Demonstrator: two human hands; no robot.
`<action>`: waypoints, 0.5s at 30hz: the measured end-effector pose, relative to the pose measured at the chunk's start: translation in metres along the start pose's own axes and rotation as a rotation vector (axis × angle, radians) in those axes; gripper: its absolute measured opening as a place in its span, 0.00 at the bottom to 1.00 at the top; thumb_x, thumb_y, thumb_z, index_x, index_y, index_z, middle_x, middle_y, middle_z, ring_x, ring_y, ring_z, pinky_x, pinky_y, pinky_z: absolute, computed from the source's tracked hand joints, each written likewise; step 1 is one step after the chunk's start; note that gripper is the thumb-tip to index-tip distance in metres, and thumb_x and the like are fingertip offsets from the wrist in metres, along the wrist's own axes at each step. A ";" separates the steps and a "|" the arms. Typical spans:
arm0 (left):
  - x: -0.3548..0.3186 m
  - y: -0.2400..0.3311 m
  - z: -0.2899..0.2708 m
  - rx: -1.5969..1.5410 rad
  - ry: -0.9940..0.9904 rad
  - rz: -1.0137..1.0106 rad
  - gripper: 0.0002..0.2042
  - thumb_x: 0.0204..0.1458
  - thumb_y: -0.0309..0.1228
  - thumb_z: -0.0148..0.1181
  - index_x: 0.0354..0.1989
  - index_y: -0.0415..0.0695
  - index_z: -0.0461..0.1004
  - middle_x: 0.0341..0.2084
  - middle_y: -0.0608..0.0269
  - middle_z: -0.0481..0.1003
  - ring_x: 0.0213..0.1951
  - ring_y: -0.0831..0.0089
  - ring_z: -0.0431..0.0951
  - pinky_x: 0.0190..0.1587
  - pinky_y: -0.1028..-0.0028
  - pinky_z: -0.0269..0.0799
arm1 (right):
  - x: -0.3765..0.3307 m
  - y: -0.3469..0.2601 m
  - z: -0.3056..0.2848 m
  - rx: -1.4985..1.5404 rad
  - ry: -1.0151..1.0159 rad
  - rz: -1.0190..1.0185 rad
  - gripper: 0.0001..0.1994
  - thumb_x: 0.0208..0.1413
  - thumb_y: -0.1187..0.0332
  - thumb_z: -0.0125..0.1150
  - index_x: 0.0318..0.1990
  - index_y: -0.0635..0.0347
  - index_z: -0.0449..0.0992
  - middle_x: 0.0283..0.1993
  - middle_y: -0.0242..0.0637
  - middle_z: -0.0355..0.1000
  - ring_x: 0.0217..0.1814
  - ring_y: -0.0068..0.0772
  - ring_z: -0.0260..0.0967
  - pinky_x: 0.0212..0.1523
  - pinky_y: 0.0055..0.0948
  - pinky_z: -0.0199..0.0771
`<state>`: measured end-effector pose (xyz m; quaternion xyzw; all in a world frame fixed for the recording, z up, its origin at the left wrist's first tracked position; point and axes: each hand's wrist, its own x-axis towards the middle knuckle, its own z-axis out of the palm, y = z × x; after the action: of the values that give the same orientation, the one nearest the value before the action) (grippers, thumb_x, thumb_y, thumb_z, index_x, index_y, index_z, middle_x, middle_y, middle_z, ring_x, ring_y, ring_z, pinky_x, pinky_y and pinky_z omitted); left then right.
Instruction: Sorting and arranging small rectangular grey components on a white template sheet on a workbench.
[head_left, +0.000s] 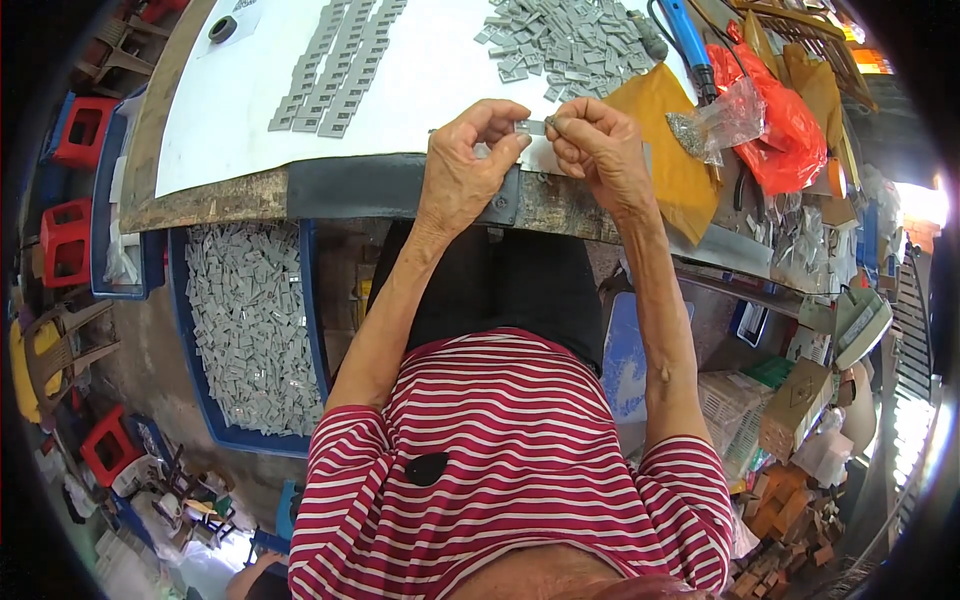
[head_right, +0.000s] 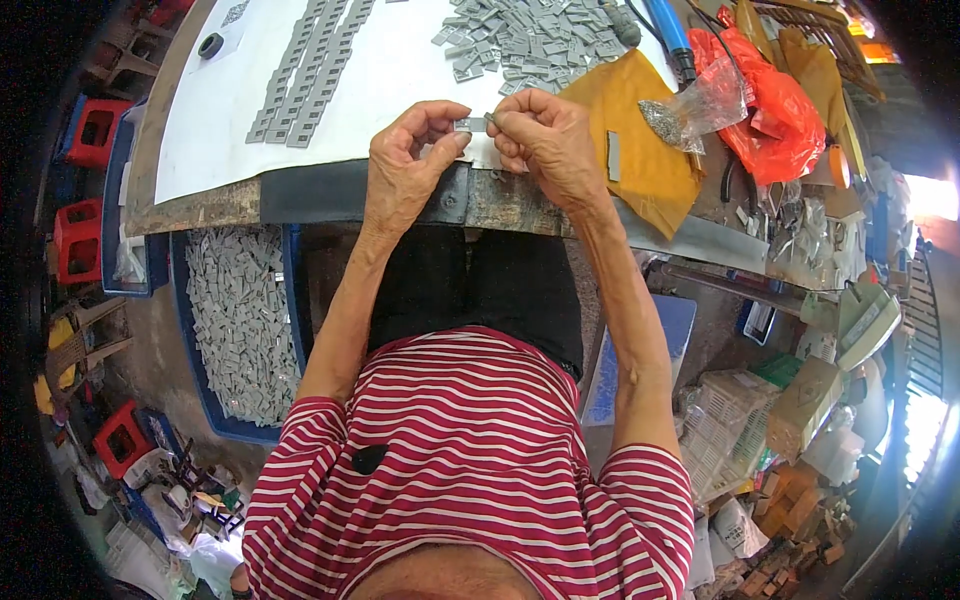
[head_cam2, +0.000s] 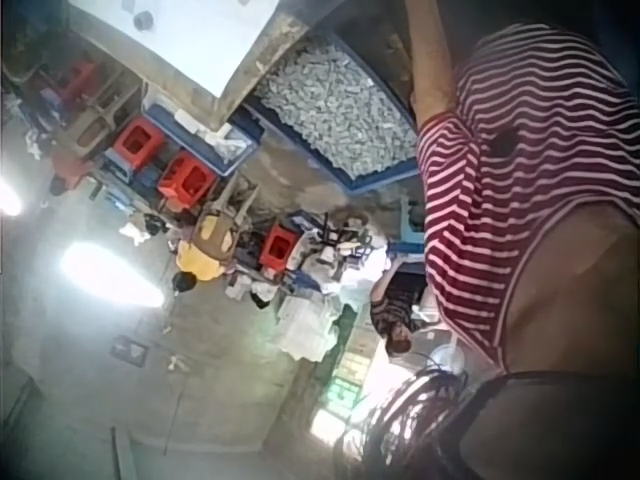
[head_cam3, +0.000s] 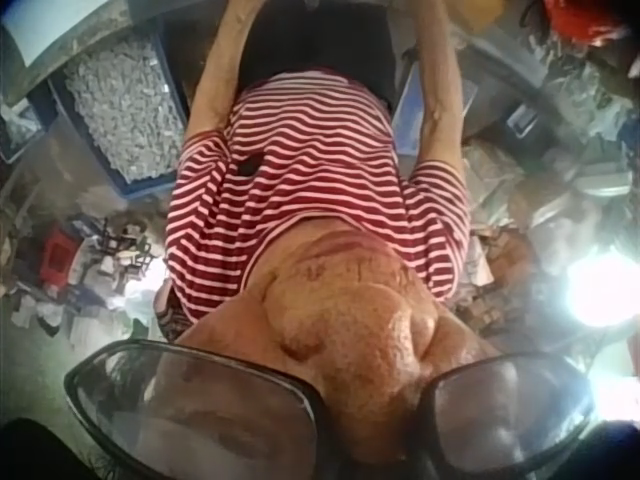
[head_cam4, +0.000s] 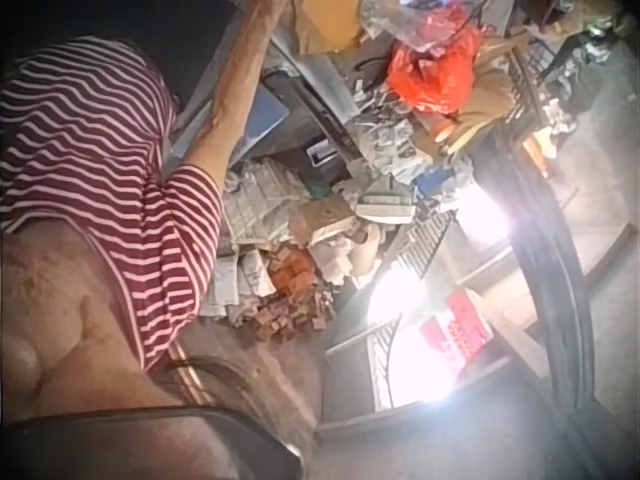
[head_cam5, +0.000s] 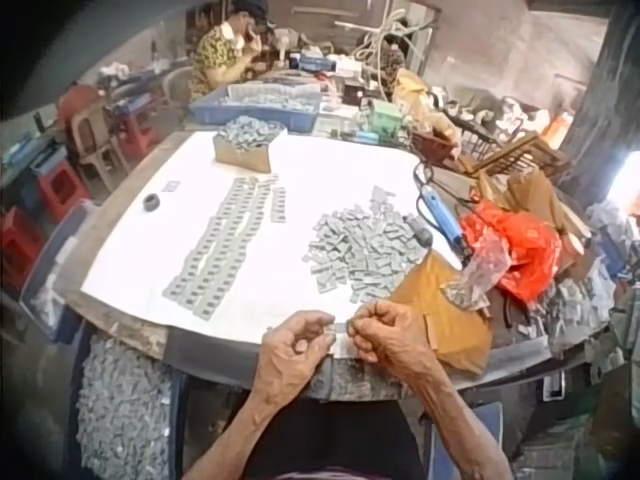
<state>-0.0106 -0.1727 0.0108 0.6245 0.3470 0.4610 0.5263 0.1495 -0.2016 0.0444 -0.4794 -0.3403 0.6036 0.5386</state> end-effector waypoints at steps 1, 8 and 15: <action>0.000 0.000 0.000 -0.033 -0.004 -0.016 0.09 0.46 0.25 0.57 0.37 0.39 0.73 0.24 0.66 0.73 0.26 0.81 0.72 0.31 0.80 0.68 | 0.000 0.001 0.000 0.012 0.002 -0.010 0.02 0.49 0.78 0.53 0.30 0.68 0.69 0.25 0.36 0.68 0.19 0.17 0.60 0.15 0.15 0.57; 0.001 0.000 0.001 -0.254 -0.049 -0.029 0.08 0.50 0.25 0.54 0.39 0.39 0.71 0.28 0.65 0.74 0.33 0.80 0.74 0.36 0.80 0.69 | -0.008 0.005 0.004 0.054 0.007 0.013 0.03 0.49 0.77 0.54 0.30 0.68 0.69 0.25 0.37 0.68 0.19 0.17 0.60 0.15 0.15 0.58; -0.002 0.004 0.001 -0.067 -0.019 0.034 0.07 0.50 0.25 0.54 0.38 0.39 0.73 0.29 0.64 0.75 0.30 0.80 0.73 0.35 0.81 0.69 | -0.013 0.024 0.012 0.149 0.009 0.007 0.03 0.49 0.78 0.55 0.31 0.68 0.68 0.26 0.38 0.69 0.19 0.18 0.61 0.16 0.15 0.59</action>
<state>-0.0107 -0.1760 0.0141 0.6165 0.3160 0.4753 0.5424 0.1296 -0.2172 0.0290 -0.4419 -0.2902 0.6271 0.5722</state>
